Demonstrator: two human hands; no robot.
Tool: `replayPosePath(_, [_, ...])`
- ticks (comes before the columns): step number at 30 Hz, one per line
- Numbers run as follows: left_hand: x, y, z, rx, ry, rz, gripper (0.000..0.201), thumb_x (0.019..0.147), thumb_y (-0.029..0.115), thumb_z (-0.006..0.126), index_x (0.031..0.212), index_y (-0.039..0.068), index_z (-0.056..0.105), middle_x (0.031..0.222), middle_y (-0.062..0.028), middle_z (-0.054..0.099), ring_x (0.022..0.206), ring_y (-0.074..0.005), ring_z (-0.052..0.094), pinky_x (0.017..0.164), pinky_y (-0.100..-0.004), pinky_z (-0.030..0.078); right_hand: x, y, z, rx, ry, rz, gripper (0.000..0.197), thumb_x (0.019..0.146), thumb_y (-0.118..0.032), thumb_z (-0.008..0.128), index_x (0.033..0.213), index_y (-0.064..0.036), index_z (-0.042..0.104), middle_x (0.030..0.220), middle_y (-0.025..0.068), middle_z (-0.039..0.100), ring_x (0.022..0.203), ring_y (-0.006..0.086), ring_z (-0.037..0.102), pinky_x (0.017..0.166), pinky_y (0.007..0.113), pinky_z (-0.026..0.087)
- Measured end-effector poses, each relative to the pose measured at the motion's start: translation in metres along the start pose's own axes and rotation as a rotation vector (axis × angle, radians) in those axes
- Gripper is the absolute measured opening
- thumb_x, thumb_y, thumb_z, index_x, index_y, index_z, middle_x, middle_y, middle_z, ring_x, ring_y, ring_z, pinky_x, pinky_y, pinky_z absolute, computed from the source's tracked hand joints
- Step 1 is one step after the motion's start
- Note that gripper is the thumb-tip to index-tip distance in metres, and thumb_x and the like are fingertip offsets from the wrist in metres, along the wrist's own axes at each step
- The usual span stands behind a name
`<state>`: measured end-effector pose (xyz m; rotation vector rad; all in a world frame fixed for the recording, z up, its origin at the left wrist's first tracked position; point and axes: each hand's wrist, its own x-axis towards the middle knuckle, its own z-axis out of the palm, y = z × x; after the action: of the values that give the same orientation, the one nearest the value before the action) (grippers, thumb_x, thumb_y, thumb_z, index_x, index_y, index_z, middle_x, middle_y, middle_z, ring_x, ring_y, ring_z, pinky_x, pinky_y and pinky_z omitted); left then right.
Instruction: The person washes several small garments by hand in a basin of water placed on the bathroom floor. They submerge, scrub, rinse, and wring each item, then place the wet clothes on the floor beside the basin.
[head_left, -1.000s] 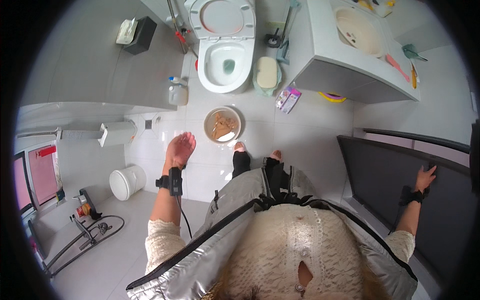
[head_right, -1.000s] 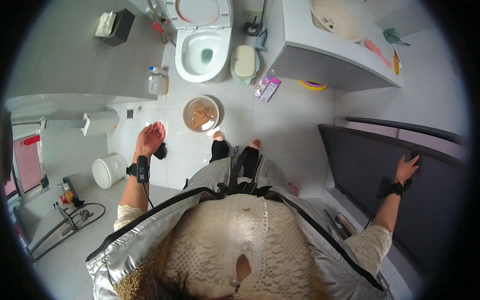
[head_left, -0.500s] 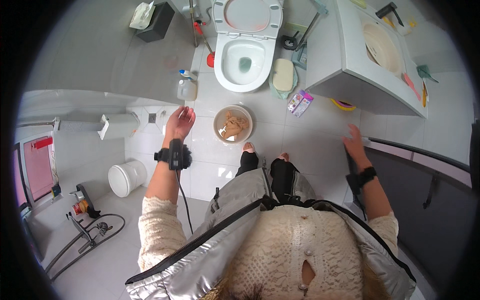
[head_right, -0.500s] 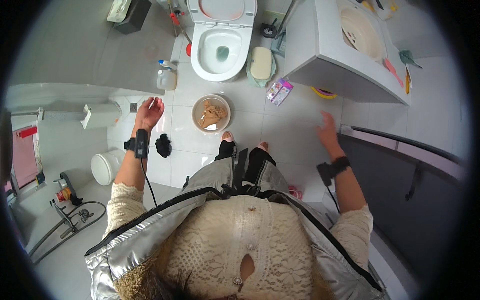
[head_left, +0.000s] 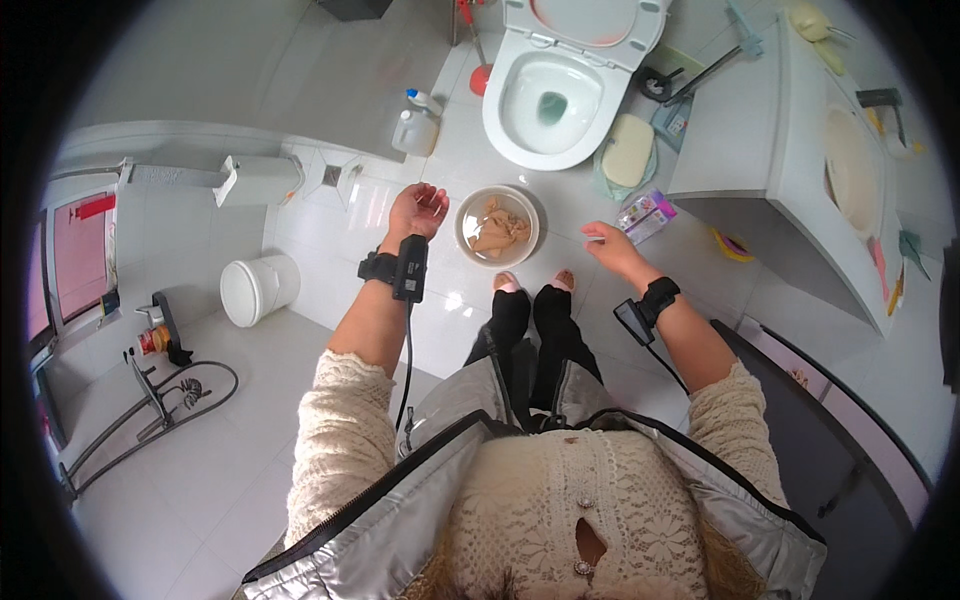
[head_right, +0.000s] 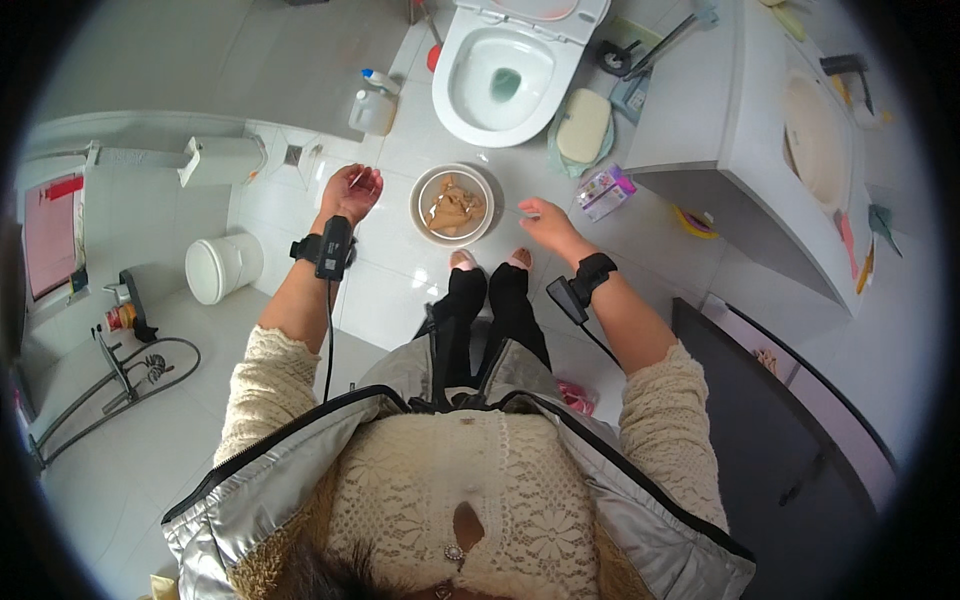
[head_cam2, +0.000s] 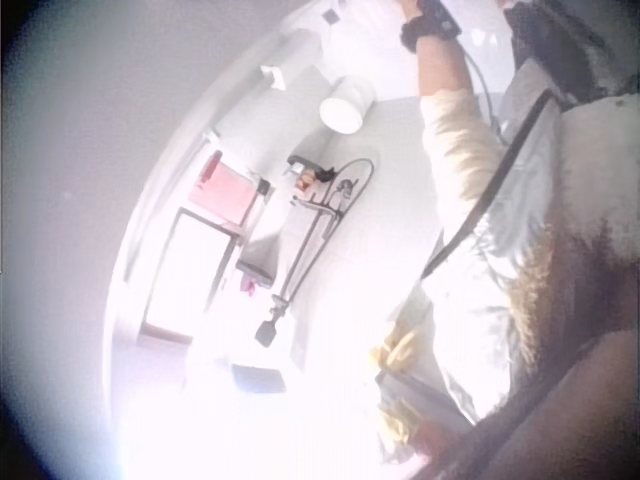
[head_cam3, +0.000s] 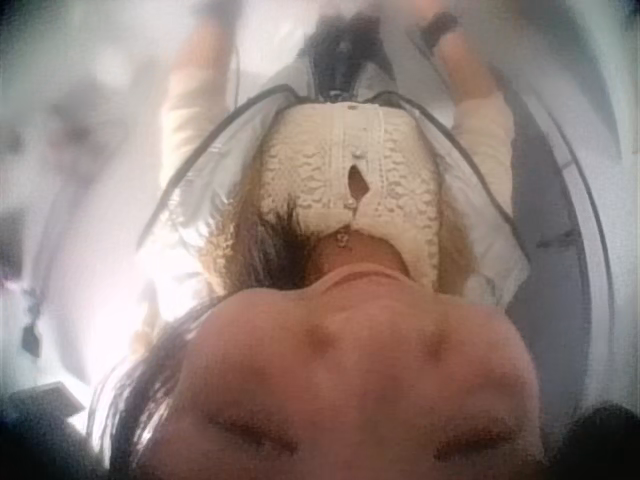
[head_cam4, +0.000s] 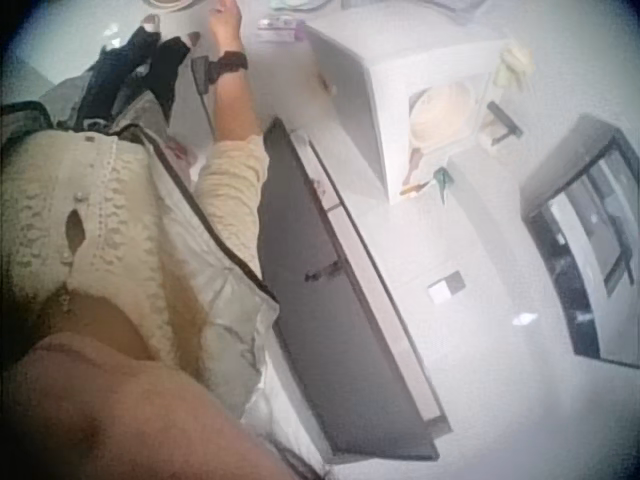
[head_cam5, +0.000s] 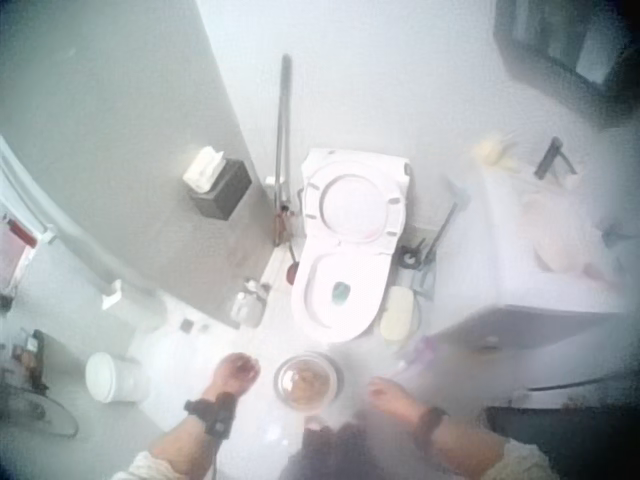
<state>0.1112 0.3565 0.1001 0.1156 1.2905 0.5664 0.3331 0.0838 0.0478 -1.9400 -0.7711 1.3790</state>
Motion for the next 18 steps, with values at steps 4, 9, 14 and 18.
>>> replayPosePath(4, [0.027, -0.02, -0.023, 0.052, -0.001, 0.015, 0.007, 0.082, 0.007, 0.048, 0.081, -0.001, 0.049, 0.08, -0.0118, 0.054, 0.077, -0.0261, 0.055, 0.073, -0.0374, 0.049, 0.019, 0.018, 0.015, -0.004, -0.058, 0.055, 0.032, 0.079, -0.012, 0.059, 0.109, -0.0025, 0.053, 0.108, 0.0123, 0.058, 0.096, 0.0209, 0.057, 0.082, 0.032, 0.045])
replayPosePath(9, [0.067, -0.051, -0.064, 0.33, -0.049, 0.088, 0.017, 0.084, 0.008, 0.046, 0.096, -0.004, 0.047, 0.096, -0.0144, 0.05, 0.087, -0.0285, 0.053, 0.078, -0.0391, 0.049, 0.035, 0.043, 0.044, 0.007, -0.109, 0.12, 0.032, 0.079, -0.013, 0.059, 0.108, -0.0011, 0.054, 0.105, 0.0123, 0.058, 0.096, 0.0209, 0.056, 0.082, 0.031, 0.045])
replayPosePath(14, [0.138, -0.063, -0.127, 0.325, 0.006, -0.052, 0.016, 0.085, 0.007, 0.042, 0.098, 0.0, 0.049, 0.098, -0.0121, 0.049, 0.086, -0.0262, 0.053, 0.076, -0.038, 0.049, 0.091, 0.083, 0.106, 0.11, -0.164, 0.204, 0.035, 0.077, -0.013, 0.059, 0.109, -0.0021, 0.054, 0.101, 0.0127, 0.059, 0.092, 0.0228, 0.057, 0.08, 0.032, 0.046])
replayPosePath(18, [0.212, -0.104, -0.186, 0.358, 0.022, -0.105, 0.02, 0.086, 0.01, 0.045, 0.104, 0.002, 0.049, 0.098, -0.0097, 0.05, 0.088, -0.0239, 0.052, 0.075, -0.0357, 0.047, 0.163, 0.143, 0.178, -0.04, -0.214, 0.194, 0.042, 0.073, -0.011, 0.061, 0.114, -0.0083, 0.051, 0.111, 0.0177, 0.052, 0.096, 0.0266, 0.055, 0.084, 0.034, 0.044])
